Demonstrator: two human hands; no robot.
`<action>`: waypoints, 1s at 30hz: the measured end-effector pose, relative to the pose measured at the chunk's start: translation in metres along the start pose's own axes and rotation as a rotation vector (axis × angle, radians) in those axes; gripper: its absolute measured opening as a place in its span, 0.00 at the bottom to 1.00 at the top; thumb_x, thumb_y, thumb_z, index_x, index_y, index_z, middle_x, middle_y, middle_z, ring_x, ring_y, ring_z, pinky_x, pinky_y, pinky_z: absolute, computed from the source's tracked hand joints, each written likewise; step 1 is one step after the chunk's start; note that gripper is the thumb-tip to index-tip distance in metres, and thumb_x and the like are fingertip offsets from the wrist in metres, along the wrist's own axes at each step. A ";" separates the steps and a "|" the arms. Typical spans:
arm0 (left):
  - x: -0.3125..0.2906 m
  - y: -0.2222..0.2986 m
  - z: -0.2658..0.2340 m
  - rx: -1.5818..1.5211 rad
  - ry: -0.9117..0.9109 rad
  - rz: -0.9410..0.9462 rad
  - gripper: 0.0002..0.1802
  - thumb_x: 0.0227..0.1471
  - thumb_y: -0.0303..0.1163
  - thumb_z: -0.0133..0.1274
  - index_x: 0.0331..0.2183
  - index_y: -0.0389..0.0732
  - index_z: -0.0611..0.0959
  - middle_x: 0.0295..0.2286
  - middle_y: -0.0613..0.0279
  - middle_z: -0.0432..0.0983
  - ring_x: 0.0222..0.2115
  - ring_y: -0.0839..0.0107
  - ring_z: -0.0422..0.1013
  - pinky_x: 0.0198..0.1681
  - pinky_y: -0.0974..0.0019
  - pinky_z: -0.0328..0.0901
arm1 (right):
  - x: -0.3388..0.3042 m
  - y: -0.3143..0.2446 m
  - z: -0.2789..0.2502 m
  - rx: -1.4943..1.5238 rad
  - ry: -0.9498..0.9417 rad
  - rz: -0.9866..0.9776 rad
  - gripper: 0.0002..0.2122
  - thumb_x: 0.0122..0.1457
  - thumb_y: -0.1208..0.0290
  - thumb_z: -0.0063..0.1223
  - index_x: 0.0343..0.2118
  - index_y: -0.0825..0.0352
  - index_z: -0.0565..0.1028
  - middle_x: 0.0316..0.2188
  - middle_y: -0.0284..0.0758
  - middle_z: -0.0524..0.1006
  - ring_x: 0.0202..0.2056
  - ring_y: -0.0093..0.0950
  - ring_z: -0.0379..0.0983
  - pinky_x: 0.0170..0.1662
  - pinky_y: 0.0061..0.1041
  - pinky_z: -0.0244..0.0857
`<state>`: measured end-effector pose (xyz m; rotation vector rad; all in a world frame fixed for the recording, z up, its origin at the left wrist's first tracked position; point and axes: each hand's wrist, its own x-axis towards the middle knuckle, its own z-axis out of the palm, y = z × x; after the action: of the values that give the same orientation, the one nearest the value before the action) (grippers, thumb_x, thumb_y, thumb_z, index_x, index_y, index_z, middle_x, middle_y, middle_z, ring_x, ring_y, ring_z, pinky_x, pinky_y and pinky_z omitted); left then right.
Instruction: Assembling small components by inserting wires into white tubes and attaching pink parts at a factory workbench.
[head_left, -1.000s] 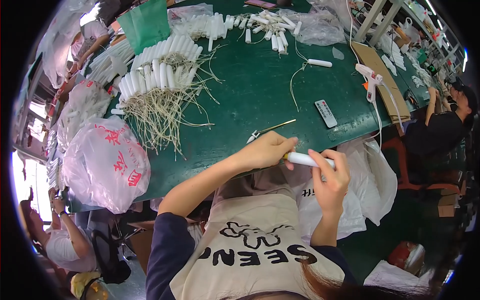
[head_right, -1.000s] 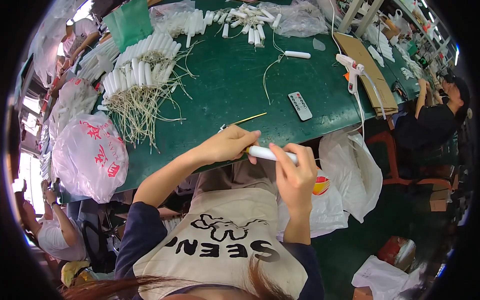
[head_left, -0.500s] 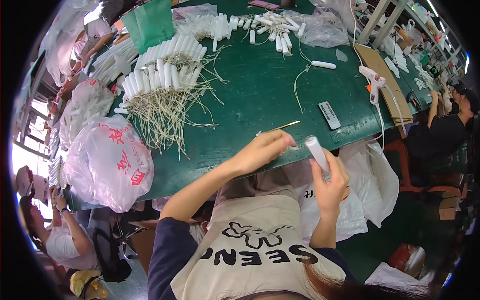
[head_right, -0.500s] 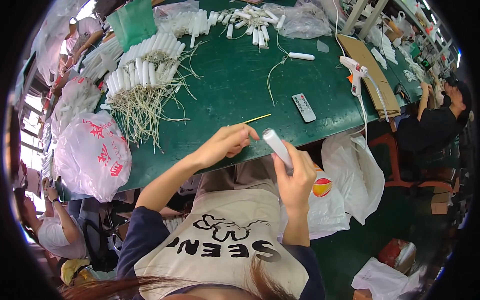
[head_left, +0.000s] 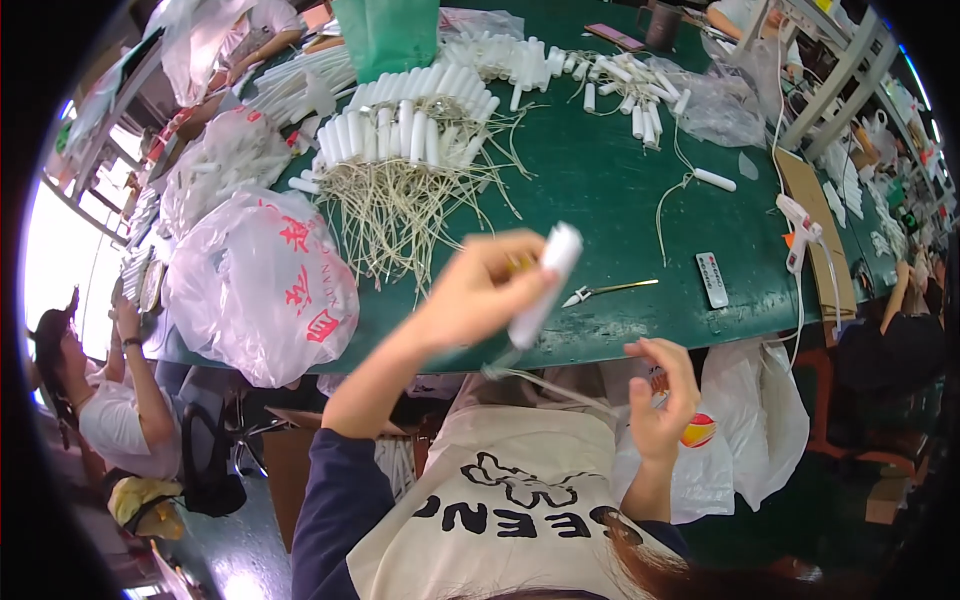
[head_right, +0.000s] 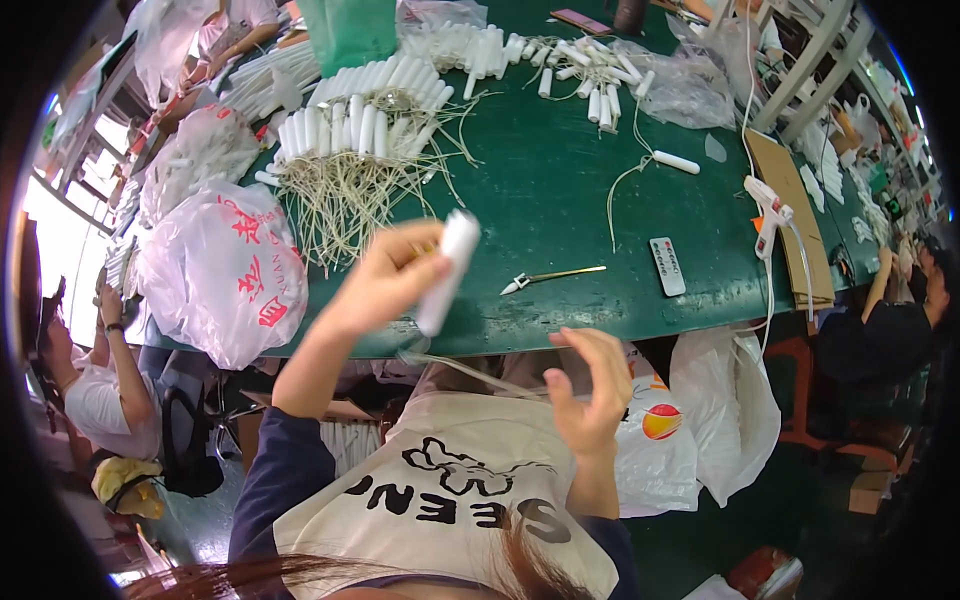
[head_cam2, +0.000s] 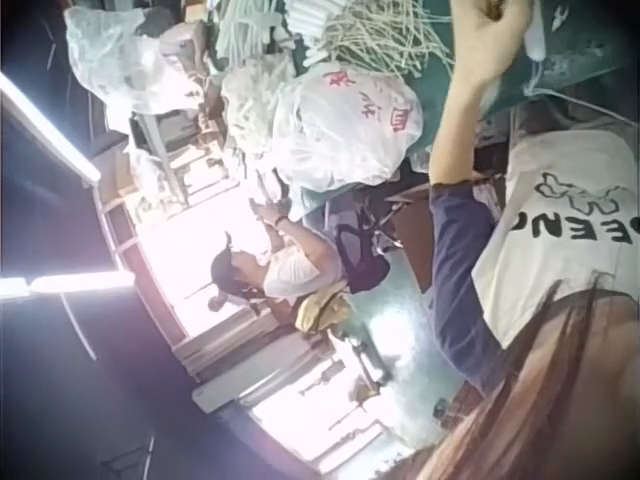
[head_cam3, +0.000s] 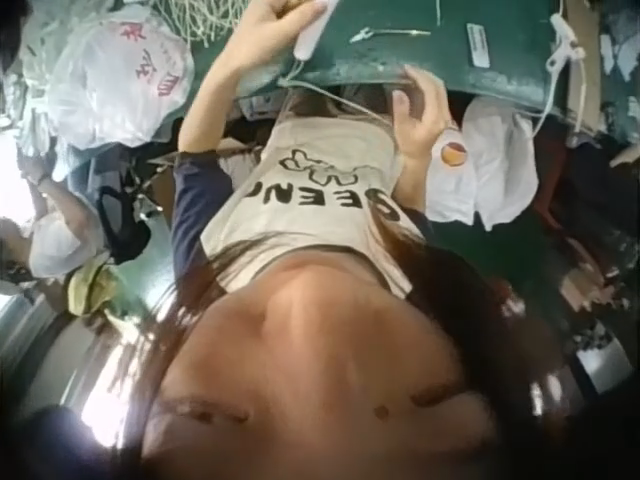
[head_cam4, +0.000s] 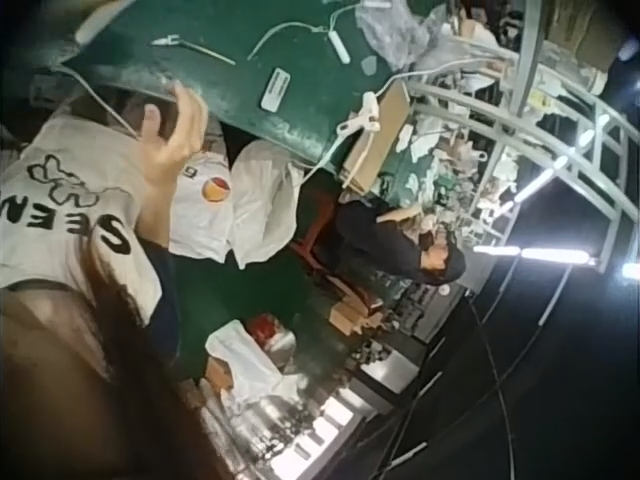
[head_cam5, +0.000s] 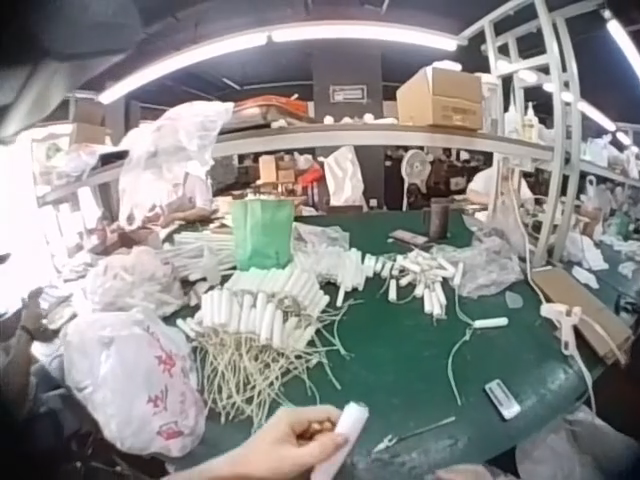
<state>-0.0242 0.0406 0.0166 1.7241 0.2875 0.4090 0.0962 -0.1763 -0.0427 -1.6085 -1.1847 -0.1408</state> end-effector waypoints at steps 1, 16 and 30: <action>0.006 0.012 -0.015 0.117 0.082 0.031 0.15 0.52 0.37 0.52 0.35 0.33 0.79 0.22 0.70 0.72 0.23 0.84 0.65 0.26 0.76 0.61 | 0.000 0.004 -0.002 -0.061 0.028 -0.016 0.13 0.57 0.66 0.51 0.39 0.72 0.73 0.32 0.38 0.77 0.34 0.28 0.71 0.29 0.20 0.62; 0.107 -0.044 -0.210 1.272 0.960 -0.395 0.26 0.39 0.52 0.55 0.28 0.36 0.82 0.29 0.46 0.78 0.32 0.49 0.75 0.34 0.53 0.69 | -0.013 0.018 -0.012 -0.249 -0.050 0.129 0.04 0.55 0.77 0.51 0.31 0.70 0.76 0.29 0.35 0.75 0.29 0.25 0.70 0.23 0.18 0.61; 0.104 -0.047 -0.212 1.291 1.045 -0.205 0.26 0.45 0.52 0.54 0.37 0.39 0.77 0.29 0.46 0.78 0.32 0.47 0.75 0.34 0.53 0.68 | -0.008 0.017 -0.008 -0.196 -0.125 0.211 0.04 0.50 0.75 0.56 0.28 0.70 0.76 0.25 0.39 0.76 0.31 0.38 0.71 0.37 0.32 0.63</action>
<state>-0.0186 0.2814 0.0157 2.4940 1.7688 1.1035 0.1085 -0.1858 -0.0560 -1.9278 -1.1143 -0.0207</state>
